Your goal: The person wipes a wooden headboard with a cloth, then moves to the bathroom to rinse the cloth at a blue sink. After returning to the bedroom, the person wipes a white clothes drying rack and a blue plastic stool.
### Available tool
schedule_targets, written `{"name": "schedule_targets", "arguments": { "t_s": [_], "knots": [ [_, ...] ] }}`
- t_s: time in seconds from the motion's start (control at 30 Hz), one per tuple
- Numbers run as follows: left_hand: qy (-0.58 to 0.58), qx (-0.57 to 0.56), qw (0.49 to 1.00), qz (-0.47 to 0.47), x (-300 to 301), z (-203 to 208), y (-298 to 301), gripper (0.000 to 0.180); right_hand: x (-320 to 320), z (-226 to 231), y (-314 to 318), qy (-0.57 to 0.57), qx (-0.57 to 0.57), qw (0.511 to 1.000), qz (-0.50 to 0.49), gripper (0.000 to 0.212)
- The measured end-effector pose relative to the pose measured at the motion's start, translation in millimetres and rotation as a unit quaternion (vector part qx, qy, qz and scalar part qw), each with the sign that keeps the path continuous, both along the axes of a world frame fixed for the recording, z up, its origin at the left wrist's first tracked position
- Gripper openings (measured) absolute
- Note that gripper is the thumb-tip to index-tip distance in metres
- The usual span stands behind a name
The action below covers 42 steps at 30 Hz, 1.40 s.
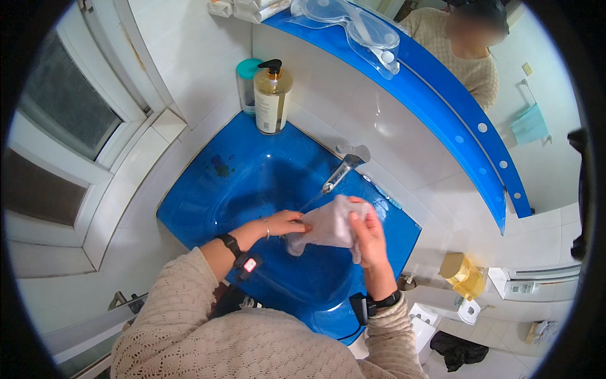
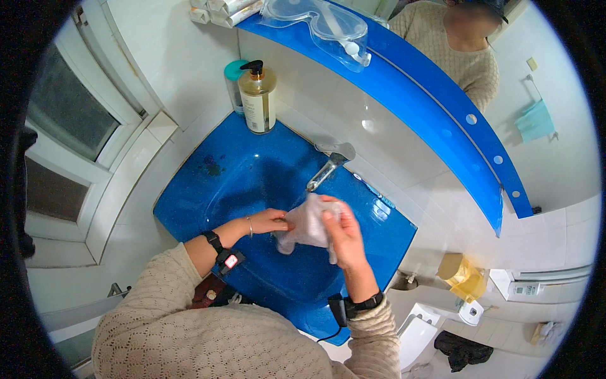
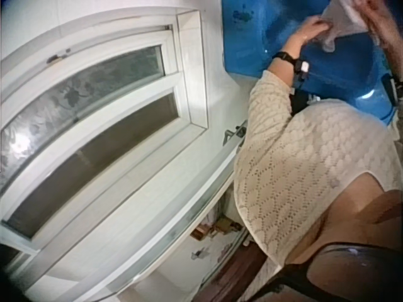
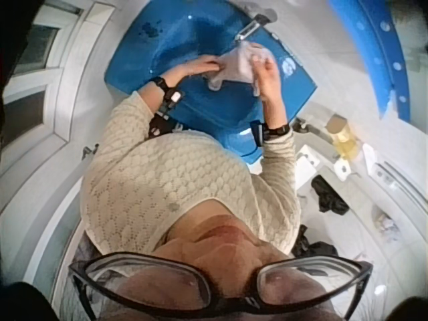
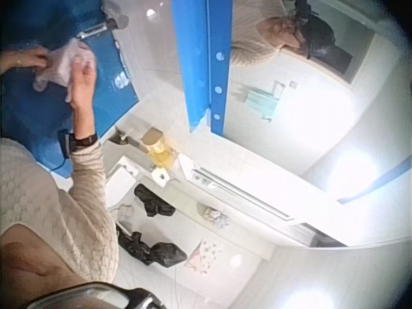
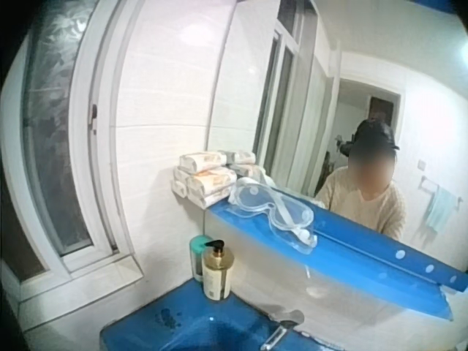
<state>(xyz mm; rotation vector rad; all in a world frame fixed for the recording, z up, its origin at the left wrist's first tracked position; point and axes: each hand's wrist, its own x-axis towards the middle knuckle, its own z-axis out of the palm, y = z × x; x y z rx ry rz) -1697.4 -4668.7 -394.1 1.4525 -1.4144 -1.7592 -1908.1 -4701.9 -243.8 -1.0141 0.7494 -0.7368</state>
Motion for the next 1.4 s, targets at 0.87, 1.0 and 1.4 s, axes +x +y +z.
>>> {"name": "schedule_targets", "arguments": {
  "t_s": [0.87,1.0,1.4],
  "knots": [
    [-0.241,-0.181,0.953,0.025,13.5,-38.2,0.6,0.12,27.3,-136.6,-14.4,0.001,0.15,0.988,-0.049,0.049],
    [-0.266,-0.208,0.941,0.001,-30.6,-42.7,-15.3,0.098,10.5,-56.5,17.2,0.016,0.13,0.989,-0.069,0.048],
    [-0.062,-0.057,0.988,0.13,-21.3,-41.2,-47.0,0.054,-7.2,-175.4,-17.1,0.161,0.29,0.942,-0.045,0.071]
  ]
}}
